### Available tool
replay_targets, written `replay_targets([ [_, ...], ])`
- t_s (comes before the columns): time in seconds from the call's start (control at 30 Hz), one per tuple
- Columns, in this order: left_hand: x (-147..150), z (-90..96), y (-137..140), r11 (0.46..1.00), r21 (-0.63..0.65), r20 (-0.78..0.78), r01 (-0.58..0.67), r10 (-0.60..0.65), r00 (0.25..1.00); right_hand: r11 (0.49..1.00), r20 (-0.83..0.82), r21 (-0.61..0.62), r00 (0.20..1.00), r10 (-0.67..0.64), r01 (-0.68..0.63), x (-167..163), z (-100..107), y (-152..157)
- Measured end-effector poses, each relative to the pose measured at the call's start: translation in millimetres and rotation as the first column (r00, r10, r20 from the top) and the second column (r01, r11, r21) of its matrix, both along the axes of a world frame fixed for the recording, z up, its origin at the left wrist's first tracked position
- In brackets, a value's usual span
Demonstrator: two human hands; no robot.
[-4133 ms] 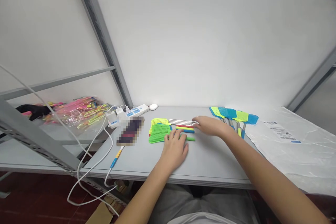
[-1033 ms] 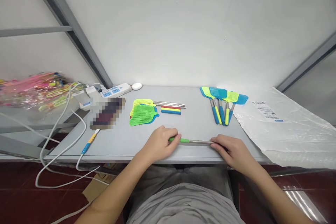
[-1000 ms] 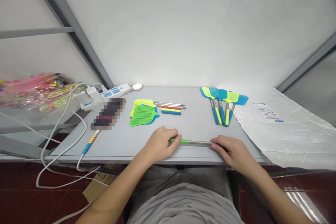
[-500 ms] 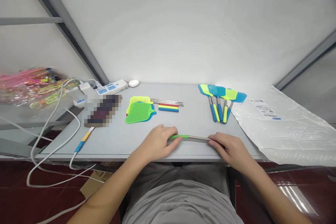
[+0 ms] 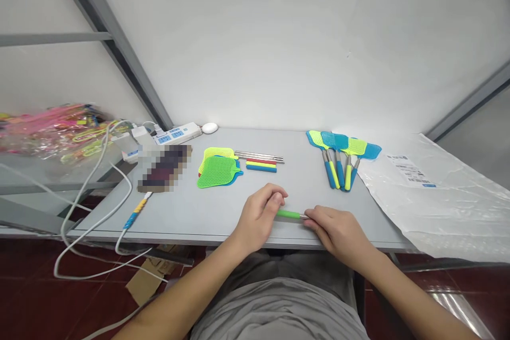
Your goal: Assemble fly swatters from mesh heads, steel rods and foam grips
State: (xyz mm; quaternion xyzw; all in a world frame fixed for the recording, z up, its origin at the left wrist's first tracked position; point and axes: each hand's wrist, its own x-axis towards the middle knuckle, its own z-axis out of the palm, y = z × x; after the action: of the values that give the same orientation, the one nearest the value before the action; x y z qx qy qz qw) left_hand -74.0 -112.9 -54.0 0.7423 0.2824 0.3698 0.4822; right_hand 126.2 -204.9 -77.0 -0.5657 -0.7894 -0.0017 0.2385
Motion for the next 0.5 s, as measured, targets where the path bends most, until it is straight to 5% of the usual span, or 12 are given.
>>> replay_targets([
  [0.23,-11,-0.9,3,0.981,-0.196,0.301,-0.005,0.065,0.951,0.991,0.148,0.101,0.987,0.067,-0.082,-20,27,24],
  [0.5,-13,-8.0,9,0.944,-0.331,0.416,-0.005,0.151,0.897,0.991,0.299,0.09,0.952,0.065,-0.096,-38,38,38],
])
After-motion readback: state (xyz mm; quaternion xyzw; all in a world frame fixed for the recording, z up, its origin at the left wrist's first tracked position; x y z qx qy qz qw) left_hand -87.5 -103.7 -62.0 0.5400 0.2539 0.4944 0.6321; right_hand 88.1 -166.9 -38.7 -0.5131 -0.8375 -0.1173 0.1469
